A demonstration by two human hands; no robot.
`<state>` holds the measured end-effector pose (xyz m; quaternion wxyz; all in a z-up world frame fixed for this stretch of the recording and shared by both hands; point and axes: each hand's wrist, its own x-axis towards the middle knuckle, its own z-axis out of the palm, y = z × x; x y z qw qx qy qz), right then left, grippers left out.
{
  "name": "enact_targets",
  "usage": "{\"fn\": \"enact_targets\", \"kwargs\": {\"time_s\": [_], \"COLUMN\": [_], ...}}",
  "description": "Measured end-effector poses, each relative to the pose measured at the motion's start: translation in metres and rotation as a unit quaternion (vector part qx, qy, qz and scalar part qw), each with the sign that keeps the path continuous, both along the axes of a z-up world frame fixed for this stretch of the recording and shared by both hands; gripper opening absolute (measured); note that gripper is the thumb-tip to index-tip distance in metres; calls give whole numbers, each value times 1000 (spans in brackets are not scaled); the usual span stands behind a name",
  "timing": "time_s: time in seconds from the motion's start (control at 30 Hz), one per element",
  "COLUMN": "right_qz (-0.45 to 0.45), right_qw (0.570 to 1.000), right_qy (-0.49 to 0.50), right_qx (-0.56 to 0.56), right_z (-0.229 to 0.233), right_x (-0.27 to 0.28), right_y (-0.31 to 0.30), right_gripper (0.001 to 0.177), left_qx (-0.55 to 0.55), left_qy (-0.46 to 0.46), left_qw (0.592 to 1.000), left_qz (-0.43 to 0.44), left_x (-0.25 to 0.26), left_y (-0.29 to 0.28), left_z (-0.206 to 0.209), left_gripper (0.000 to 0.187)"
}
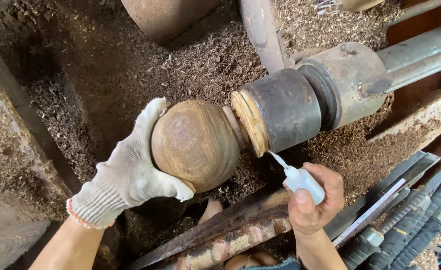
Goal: The person turns a wooden vessel on a lathe, holding a chisel against the spinning wood to shape its profile. They then stop the lathe, hold the piece, and squeeze liquid from a plastic squeeze bottle onto its surface while rotating it by hand to coat different areas.
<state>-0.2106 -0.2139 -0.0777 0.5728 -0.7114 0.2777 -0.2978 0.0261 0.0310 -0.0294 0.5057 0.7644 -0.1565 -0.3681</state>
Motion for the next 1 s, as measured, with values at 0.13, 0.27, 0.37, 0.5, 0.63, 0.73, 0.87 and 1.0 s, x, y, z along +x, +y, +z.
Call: {"fn": "enact_targets", "kwargs": {"time_s": [0.13,0.27,0.37,0.5,0.63,0.73,0.87,1.0], "right_qz": [43,63,73,64,69,74,78,85], "right_qw": [998,996,994,994,994,993,993,994], "right_qy": [-55,-62,-66,-73,-66,-53,-44,-38], "right_qx": [9,16,41,53,47,75,75,64], "right_z": [1,-1,1,-2,-6,1,3,5], "right_x": [8,4,5,1,2,8,13,17], "right_y": [-2,-3,-4,-6,-9,-6,-6,-6], "right_gripper": [53,53,52,49,46,51,49,47], "left_qx": [12,92,60,32,50,66,83,95], "left_qy": [-30,-134,-249,-286,-234,-225,-243,-1], "left_qw": [999,985,964,958,971,971,965,995], "left_qz": [-36,-61,-71,8,-12,-39,-56,-21], "left_x": [2,-8,-20,-24,-6,-5,4,19], "left_y": [-1,-3,-5,-9,-10,-10,-10,-10], "left_z": [4,21,26,22,11,12,8,-4], "left_gripper": [156,149,135,109,135,133,141,140]}}
